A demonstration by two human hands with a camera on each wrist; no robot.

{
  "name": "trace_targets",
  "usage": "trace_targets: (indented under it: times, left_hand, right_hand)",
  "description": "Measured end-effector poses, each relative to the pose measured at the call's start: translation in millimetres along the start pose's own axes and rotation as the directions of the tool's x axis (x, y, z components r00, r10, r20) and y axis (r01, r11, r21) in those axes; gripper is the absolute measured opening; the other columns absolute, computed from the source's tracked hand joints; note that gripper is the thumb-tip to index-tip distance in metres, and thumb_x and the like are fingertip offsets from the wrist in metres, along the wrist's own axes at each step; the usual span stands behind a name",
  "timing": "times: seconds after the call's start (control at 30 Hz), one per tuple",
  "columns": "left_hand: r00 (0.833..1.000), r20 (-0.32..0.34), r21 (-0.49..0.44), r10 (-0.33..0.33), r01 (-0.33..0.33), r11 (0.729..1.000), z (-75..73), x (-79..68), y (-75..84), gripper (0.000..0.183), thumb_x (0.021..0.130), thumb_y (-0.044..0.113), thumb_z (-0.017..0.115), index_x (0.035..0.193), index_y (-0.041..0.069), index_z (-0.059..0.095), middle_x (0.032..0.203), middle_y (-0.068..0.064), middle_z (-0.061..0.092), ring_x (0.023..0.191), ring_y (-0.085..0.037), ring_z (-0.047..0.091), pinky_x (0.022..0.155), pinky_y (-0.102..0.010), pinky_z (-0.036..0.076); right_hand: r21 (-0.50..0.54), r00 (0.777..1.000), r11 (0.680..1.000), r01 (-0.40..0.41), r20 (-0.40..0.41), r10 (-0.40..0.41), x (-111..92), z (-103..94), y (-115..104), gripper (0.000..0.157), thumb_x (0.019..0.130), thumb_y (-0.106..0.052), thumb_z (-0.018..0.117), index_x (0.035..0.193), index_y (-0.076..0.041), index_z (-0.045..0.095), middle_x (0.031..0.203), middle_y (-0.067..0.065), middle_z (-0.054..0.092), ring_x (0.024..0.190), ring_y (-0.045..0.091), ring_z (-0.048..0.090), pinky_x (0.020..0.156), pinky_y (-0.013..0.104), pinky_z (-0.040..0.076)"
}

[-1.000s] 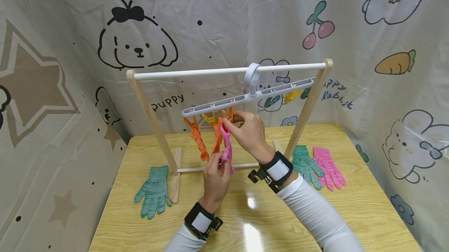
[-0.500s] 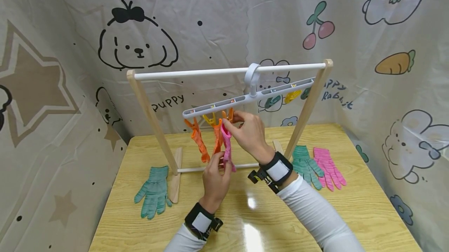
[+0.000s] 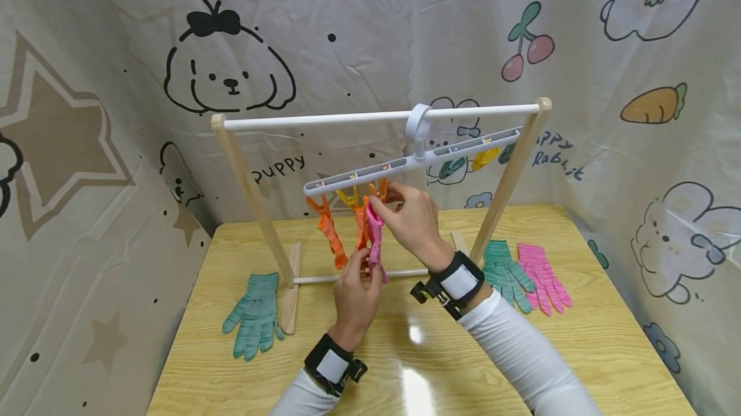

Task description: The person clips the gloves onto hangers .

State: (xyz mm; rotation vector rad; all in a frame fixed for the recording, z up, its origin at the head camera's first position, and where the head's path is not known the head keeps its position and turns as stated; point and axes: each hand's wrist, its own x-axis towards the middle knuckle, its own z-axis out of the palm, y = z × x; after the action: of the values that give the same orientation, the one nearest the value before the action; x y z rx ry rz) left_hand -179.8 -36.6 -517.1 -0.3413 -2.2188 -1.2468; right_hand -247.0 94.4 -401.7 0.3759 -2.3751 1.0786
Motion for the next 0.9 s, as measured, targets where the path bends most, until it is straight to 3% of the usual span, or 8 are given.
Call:
trace_targets:
  times: [0.33,0.57,0.9]
  left_hand:
    - [1.0,0.002,-0.006,-0.004,0.004,1.0,0.6,-1.7,-1.5,0.019,0.095,0.01,0.067,0.113,0.005,0.064,0.097,-0.012,0.076,0.082,-0.021,0.076,0.067,-0.032,0.063]
    - [1.0,0.01,-0.034,-0.004,0.005,0.999,1.5,-2.4,-2.9,0.022,0.095,0.008,0.066,0.117,0.006,0.064,0.111,-0.009,0.077,0.092,-0.022,0.077,0.073,-0.032,0.063]
    - [1.0,0.013,-0.023,-0.005,0.006,1.0,0.0,-3.6,-5.9,0.023,0.094,0.006,0.065,0.117,0.006,0.065,0.11,-0.011,0.077,0.091,-0.024,0.077,0.074,-0.035,0.063]
  right_hand:
    - [0.009,1.0,1.0,0.012,-0.003,-0.012,-0.1,1.3,0.9,0.024,0.091,-0.027,0.075,0.099,-0.003,0.074,0.09,0.013,0.079,0.071,0.024,0.073,0.056,0.029,0.054]
    - [0.016,1.0,1.0,0.013,-0.02,-0.012,-0.2,2.7,1.3,0.024,0.09,-0.027,0.075,0.098,-0.004,0.074,0.088,0.012,0.079,0.07,0.025,0.073,0.055,0.029,0.053]
    - [0.02,0.999,1.0,0.016,-0.031,-0.016,-2.8,3.1,3.9,0.023,0.09,-0.027,0.073,0.097,-0.005,0.073,0.086,0.012,0.079,0.067,0.026,0.072,0.055,0.032,0.053]
